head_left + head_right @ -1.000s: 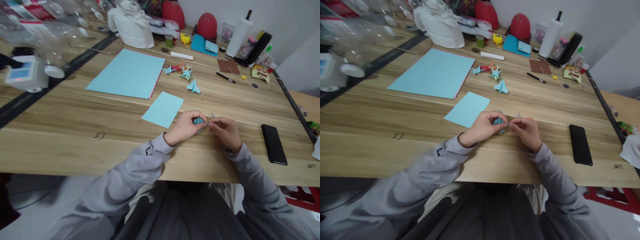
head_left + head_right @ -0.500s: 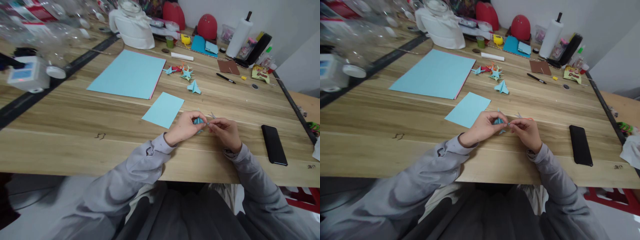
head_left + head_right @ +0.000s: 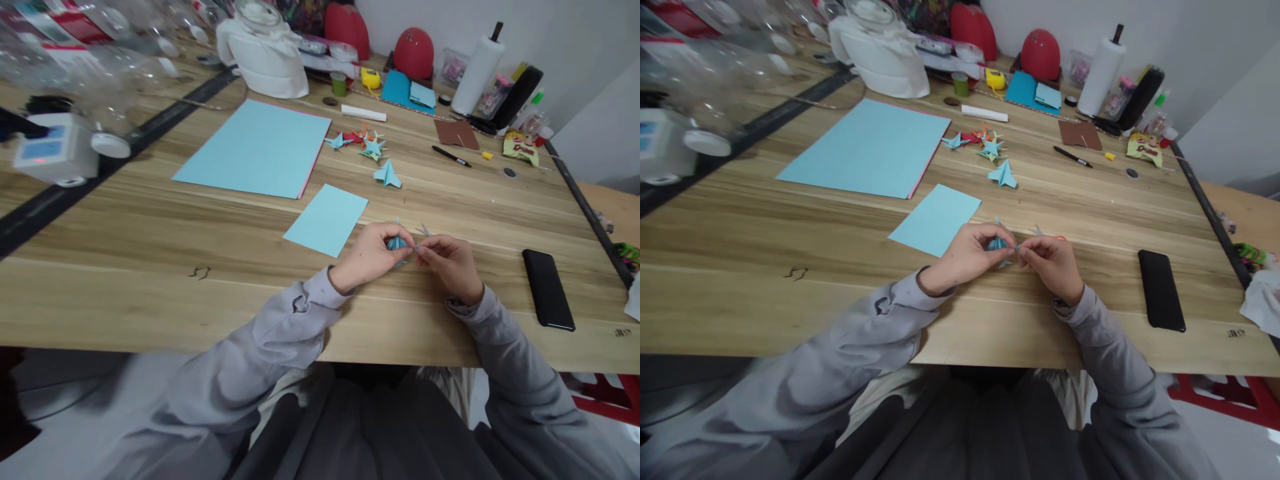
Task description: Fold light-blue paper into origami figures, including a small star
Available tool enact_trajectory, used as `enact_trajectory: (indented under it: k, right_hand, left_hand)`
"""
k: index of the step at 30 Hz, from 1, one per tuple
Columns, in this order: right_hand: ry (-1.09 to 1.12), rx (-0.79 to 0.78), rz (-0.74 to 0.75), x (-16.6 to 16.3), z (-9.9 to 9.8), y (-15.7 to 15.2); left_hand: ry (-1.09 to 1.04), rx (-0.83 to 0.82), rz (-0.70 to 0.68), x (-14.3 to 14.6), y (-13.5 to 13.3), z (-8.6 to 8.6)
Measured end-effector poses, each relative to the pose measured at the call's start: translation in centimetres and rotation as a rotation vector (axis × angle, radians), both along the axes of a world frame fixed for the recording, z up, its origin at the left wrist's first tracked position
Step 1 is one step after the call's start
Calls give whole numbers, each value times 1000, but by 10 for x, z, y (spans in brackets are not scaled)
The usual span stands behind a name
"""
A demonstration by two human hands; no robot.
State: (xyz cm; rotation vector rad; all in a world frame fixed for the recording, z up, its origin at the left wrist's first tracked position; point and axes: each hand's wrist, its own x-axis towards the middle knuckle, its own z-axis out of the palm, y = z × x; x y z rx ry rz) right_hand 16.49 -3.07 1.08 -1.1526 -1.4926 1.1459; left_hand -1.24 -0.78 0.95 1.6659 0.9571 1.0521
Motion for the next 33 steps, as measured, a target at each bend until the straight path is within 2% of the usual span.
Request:
enact_trajectory:
  k: [23, 33]
  right_hand:
    - [77, -33, 38, -3, -3, -2]
    - [-50, 39, -201, -9, -6, -5]
  left_hand:
    - [-18, 60, 45, 2, 0, -6]
    - [-57, 38, 79, 6, -6, -6]
